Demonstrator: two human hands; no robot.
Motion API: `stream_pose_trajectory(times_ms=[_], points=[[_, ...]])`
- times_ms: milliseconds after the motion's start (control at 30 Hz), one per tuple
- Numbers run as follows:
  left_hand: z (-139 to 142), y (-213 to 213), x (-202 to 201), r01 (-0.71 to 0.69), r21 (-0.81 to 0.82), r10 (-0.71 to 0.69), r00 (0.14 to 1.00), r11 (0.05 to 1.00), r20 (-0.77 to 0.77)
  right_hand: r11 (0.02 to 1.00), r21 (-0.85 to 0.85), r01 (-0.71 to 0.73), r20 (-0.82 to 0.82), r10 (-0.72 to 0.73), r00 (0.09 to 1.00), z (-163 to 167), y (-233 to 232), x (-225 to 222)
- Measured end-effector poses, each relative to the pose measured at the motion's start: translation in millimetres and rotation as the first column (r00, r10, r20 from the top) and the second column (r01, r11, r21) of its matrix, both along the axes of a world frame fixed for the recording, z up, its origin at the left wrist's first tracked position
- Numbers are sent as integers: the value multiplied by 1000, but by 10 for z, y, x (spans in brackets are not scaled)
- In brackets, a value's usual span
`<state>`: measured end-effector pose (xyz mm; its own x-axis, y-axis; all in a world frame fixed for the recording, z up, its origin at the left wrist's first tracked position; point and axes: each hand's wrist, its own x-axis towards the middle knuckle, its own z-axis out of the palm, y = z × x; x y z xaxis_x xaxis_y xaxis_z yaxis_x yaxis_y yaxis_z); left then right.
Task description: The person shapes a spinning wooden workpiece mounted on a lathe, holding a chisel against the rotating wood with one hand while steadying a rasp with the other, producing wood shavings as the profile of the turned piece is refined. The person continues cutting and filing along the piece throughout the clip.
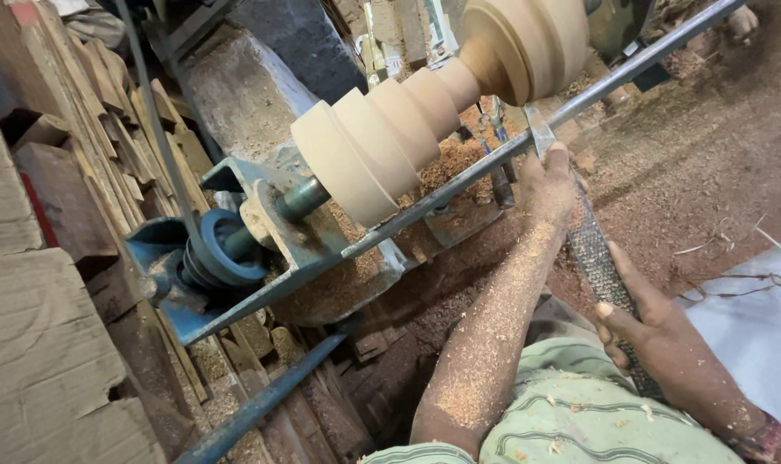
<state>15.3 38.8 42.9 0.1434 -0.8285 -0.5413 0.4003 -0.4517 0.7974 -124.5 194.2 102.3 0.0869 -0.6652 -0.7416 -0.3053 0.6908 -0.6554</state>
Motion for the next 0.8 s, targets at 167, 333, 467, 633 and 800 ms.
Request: stream_pose_trajectory(times_ms=[167, 333, 467, 633, 800], points=[[40, -15, -2, 1, 56, 0, 1000, 998, -25, 998, 60, 11, -57, -7, 998, 118, -58, 10], [5, -35, -39, -41, 37, 44, 994, 998, -95, 998, 59, 16, -32, -14, 999, 188, -78, 2], [4, -30, -48, -57, -3, 57, 995, 998, -80, 998, 61, -10, -63, 14, 998, 231, -128, -1], [57, -46, -68, -73, 57, 77, 994, 996, -73, 996, 82, -28, -65, 33, 997, 378, -207, -22], [128, -104, -160, -140, 72, 143, 989, 987, -28, 982, 101, -160, -203, 178, 963, 566, -347, -182]])
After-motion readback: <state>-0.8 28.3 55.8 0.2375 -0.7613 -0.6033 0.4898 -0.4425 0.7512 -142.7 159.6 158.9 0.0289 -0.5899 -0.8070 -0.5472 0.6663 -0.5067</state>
